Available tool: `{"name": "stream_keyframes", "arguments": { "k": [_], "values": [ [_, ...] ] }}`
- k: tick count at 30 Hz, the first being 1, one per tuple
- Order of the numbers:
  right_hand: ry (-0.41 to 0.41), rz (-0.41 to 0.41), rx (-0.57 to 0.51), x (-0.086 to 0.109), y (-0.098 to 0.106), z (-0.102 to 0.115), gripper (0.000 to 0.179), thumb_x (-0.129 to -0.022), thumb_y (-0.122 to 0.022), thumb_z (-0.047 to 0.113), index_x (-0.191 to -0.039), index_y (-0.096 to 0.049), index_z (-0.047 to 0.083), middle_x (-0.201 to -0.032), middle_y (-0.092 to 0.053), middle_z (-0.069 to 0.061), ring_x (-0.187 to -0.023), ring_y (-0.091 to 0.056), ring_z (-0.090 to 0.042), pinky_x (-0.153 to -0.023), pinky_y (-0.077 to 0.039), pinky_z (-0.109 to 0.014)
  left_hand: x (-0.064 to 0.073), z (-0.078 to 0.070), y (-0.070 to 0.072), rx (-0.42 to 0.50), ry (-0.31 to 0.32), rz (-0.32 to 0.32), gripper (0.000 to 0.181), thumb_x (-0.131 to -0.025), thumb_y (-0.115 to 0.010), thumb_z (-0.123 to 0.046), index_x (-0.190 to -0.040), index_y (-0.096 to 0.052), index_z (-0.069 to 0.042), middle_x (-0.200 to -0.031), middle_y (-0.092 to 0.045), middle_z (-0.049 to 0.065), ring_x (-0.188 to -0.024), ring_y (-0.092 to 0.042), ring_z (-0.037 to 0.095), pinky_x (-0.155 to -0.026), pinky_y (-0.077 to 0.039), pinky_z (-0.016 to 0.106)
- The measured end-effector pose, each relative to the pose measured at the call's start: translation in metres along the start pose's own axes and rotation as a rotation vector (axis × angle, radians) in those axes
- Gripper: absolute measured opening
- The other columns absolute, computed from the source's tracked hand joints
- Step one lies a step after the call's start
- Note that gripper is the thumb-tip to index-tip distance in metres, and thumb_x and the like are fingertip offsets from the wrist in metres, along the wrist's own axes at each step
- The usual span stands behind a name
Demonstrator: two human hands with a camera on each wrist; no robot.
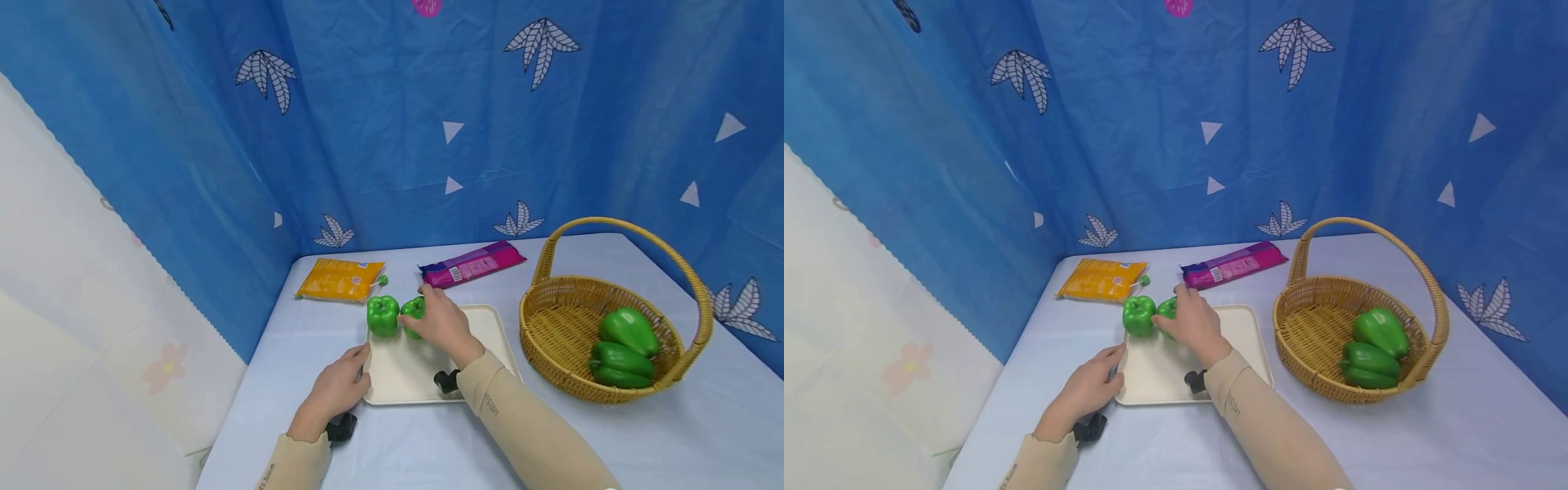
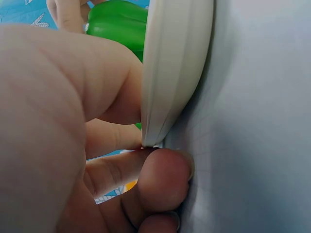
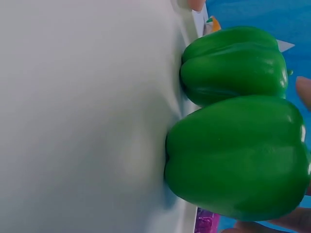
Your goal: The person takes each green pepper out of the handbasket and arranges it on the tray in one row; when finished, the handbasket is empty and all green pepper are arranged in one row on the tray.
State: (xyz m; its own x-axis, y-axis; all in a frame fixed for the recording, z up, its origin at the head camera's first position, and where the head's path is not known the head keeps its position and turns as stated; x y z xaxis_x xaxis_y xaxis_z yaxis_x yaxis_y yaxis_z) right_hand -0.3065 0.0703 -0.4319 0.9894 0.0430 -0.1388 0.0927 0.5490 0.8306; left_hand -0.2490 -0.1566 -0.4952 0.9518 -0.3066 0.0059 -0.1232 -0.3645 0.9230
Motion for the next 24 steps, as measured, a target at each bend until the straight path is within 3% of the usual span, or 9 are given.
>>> {"name": "stream_keyframes", "arguments": {
  "k": [7,12,14,18,21,24],
  "values": [
    [-0.010,-0.011,0.011,0.006,0.023,-0.010,0.085,-0.089,-0.065,0.067,-0.148,-0.046,0.010,-0.144,-0.057,-0.018,-0.120,-0.063,-0.038,-0.090,-0.057,-0.056,0.000,-0.002,0.000,0.012,0.005,0.001,0.061,-0.098,-0.055,-0.025,-0.155,-0.046,-0.006,-0.157,-0.049,0.010,-0.139,-0.053,0.032,-0.110,-0.048,0.052],
    [-0.002,-0.101,0.008,0.015,0.077,-0.033,0.071,-0.097,-0.060,0.054,-0.147,-0.048,0.006,-0.152,-0.049,-0.021,-0.133,-0.053,-0.044,-0.102,-0.050,-0.063,0.000,-0.004,-0.002,0.018,-0.012,0.001,0.061,-0.098,-0.055,-0.024,-0.155,-0.046,-0.005,-0.157,-0.048,0.011,-0.139,-0.054,0.033,-0.109,-0.048,0.053],
    [-0.008,-0.175,0.023,0.021,0.106,-0.049,0.062,-0.098,-0.059,0.049,-0.141,-0.054,0.005,-0.147,-0.054,-0.022,-0.126,-0.057,-0.043,-0.098,-0.052,-0.062,0.001,-0.005,-0.003,0.020,-0.022,0.005,0.061,-0.098,-0.055,-0.025,-0.155,-0.046,-0.004,-0.158,-0.048,0.012,-0.138,-0.054,0.033,-0.109,-0.049,0.053],
    [-0.073,-0.282,0.086,0.032,0.160,-0.088,0.053,-0.100,-0.055,0.048,-0.129,-0.059,0.003,-0.125,-0.060,-0.024,-0.103,-0.060,-0.041,-0.073,-0.056,-0.057,0.002,-0.004,-0.002,0.007,-0.016,0.000,0.061,-0.098,-0.055,-0.025,-0.155,-0.046,-0.005,-0.157,-0.048,0.011,-0.137,-0.055,0.034,-0.108,-0.050,0.053],
    [-0.149,-0.270,0.143,0.038,0.183,-0.121,0.056,-0.101,-0.051,0.049,-0.128,-0.057,0.000,-0.118,-0.057,-0.027,-0.098,-0.056,-0.044,-0.060,-0.050,-0.053,0.003,-0.002,0.000,-0.009,-0.015,-0.007,0.061,-0.098,-0.055,-0.024,-0.154,-0.046,-0.004,-0.157,-0.048,0.012,-0.136,-0.056,0.034,-0.107,-0.050,0.052],
    [-0.217,-0.234,0.210,0.040,0.189,-0.151,0.059,-0.101,-0.050,0.047,-0.127,-0.056,-0.005,-0.115,-0.056,-0.030,-0.097,-0.055,-0.050,-0.060,-0.047,-0.057,0.003,-0.001,0.002,-0.014,-0.017,-0.005,0.061,-0.098,-0.056,-0.025,-0.155,-0.046,-0.004,-0.157,-0.048,0.012,-0.136,-0.056,0.034,-0.107,-0.050,0.052]
  ]
}}
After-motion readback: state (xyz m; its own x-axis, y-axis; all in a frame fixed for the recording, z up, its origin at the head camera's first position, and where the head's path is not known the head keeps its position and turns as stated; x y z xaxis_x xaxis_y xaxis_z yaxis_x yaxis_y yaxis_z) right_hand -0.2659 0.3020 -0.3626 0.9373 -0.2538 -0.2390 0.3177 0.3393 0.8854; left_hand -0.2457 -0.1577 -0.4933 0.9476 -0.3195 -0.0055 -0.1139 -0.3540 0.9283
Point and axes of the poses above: each hand's wrist, its own x-axis away from the middle knuckle, its own y-axis out of the back of the hand, z = x × y, the point moved 4 cm from there along -x, towards the middle knuckle
